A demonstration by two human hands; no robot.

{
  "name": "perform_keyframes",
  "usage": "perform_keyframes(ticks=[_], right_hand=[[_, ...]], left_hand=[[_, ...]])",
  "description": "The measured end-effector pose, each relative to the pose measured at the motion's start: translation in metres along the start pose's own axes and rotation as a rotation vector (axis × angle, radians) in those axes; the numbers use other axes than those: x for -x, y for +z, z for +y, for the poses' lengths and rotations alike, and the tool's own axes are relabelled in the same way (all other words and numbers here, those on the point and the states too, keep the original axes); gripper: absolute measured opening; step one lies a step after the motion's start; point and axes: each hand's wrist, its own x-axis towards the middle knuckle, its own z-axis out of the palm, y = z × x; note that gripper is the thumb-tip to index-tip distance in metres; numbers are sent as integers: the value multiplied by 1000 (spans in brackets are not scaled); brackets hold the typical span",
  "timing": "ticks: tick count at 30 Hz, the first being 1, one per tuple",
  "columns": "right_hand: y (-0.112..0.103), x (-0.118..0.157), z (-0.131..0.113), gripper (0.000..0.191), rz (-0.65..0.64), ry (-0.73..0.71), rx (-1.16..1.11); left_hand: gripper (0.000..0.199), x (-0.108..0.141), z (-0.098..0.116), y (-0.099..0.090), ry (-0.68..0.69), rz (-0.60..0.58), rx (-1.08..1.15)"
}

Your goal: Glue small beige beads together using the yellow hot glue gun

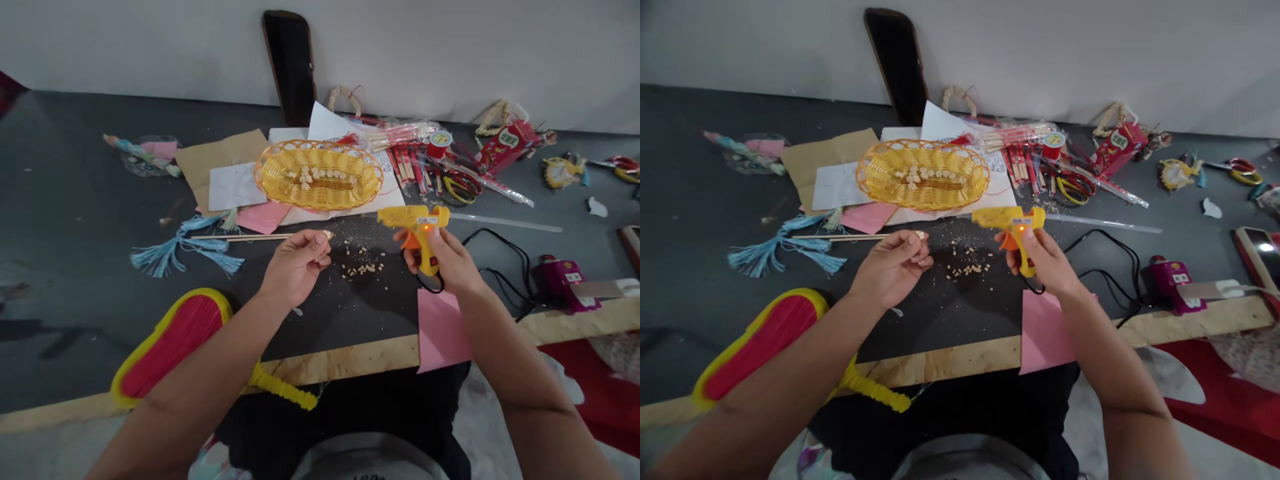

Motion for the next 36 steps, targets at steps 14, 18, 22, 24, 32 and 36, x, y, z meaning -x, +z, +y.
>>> perform_keyframes(ticks=[14, 18, 22, 24, 32, 36], right_hand=[[-58, -9, -17, 33, 439, 62, 1324], [-14, -8, -12, 15, 151, -291, 1149], [19, -18, -2, 13, -101, -208, 1170], [25, -22, 0, 13, -108, -145, 1230], [42, -16, -2, 16, 91, -464, 979], [62, -11, 2, 14, 222, -741, 706]], left_hand=[[24, 0, 0, 1, -8, -57, -20], [24, 2, 0, 3, -27, -51, -54], [25, 2, 1, 4, -29, -61, -59], [27, 3, 1, 4, -32, -76, -51], [29, 7, -2, 6, -59, -91, -67], [31, 7, -6, 4, -110, -55, -116]])
